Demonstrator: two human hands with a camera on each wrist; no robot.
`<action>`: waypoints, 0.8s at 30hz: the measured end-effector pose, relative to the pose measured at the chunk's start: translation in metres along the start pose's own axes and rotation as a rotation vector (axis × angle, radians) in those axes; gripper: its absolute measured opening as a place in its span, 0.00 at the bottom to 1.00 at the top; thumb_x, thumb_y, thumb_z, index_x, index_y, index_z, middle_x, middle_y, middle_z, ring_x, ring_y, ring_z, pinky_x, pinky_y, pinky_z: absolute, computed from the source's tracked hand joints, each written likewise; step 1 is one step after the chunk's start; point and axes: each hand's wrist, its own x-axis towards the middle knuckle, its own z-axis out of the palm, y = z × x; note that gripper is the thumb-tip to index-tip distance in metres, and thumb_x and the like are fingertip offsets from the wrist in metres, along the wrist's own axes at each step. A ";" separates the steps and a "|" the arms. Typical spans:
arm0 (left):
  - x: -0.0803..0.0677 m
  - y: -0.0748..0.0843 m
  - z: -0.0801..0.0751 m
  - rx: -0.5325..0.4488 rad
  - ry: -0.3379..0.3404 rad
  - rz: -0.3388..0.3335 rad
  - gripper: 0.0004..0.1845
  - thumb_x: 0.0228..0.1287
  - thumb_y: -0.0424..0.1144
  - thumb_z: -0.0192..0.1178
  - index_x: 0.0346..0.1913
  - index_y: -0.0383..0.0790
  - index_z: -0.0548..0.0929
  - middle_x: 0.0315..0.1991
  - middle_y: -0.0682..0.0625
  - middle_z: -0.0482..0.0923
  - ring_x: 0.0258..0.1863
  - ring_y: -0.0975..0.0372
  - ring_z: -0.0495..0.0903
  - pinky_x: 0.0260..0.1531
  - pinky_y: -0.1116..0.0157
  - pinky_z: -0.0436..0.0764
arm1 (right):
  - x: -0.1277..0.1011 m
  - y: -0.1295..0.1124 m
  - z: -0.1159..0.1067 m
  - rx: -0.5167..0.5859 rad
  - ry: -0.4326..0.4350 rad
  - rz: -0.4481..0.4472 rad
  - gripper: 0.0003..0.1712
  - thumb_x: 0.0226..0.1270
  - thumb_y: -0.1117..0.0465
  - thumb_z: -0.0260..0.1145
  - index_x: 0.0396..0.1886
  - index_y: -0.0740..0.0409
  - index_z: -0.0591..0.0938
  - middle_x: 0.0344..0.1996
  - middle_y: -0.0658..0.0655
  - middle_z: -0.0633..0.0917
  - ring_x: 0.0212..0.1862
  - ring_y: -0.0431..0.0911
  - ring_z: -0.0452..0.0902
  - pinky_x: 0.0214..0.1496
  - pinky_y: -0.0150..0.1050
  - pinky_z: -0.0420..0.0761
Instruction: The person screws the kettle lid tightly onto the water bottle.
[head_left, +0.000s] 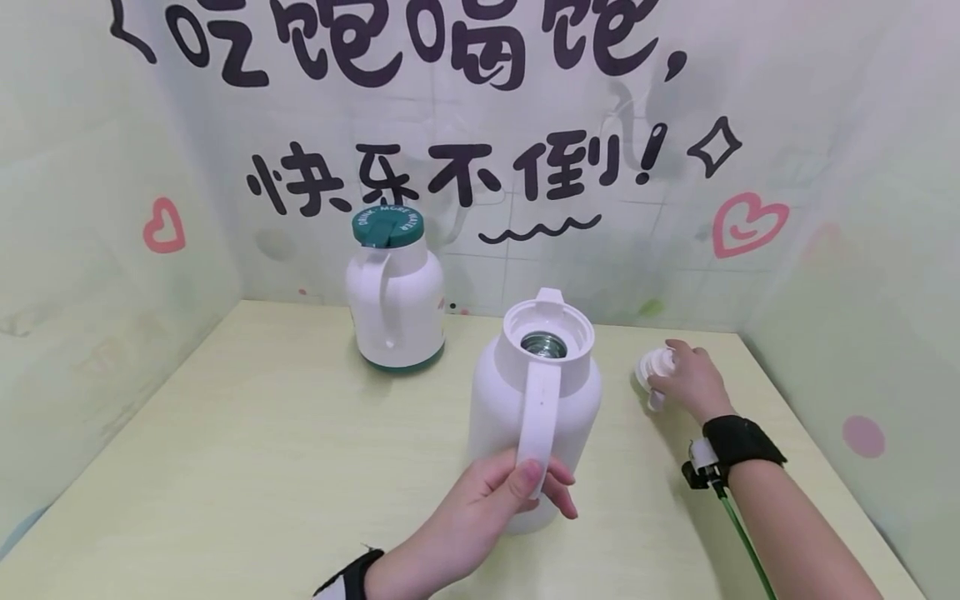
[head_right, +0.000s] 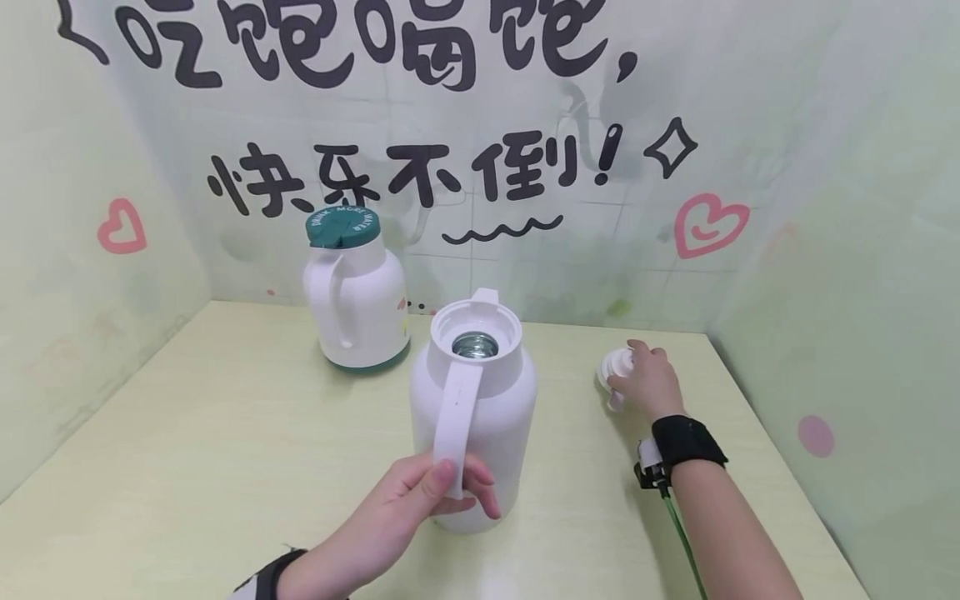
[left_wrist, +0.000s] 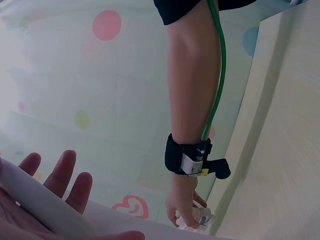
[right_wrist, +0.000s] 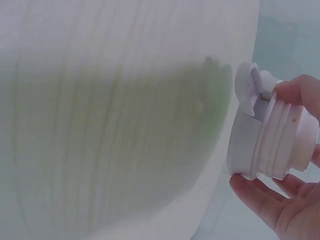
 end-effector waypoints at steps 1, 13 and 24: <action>0.000 0.000 0.000 0.002 0.001 0.002 0.19 0.78 0.44 0.40 0.48 0.36 0.79 0.37 0.40 0.83 0.47 0.57 0.80 0.49 0.59 0.72 | 0.000 -0.001 0.000 0.002 -0.001 -0.003 0.42 0.59 0.57 0.65 0.68 0.72 0.60 0.54 0.81 0.64 0.47 0.67 0.68 0.47 0.58 0.70; 0.000 -0.002 0.000 -0.011 -0.008 0.027 0.19 0.78 0.44 0.40 0.47 0.35 0.78 0.37 0.40 0.83 0.46 0.57 0.80 0.49 0.60 0.72 | -0.004 -0.019 -0.008 0.081 0.099 -0.085 0.41 0.57 0.57 0.69 0.65 0.73 0.64 0.53 0.75 0.69 0.52 0.65 0.66 0.51 0.59 0.67; 0.001 -0.007 0.003 -0.018 0.017 0.129 0.16 0.78 0.39 0.40 0.46 0.33 0.78 0.35 0.40 0.82 0.40 0.54 0.83 0.52 0.63 0.70 | -0.026 -0.059 -0.030 0.293 0.223 -0.093 0.40 0.57 0.53 0.71 0.64 0.65 0.65 0.55 0.66 0.72 0.51 0.59 0.70 0.48 0.51 0.72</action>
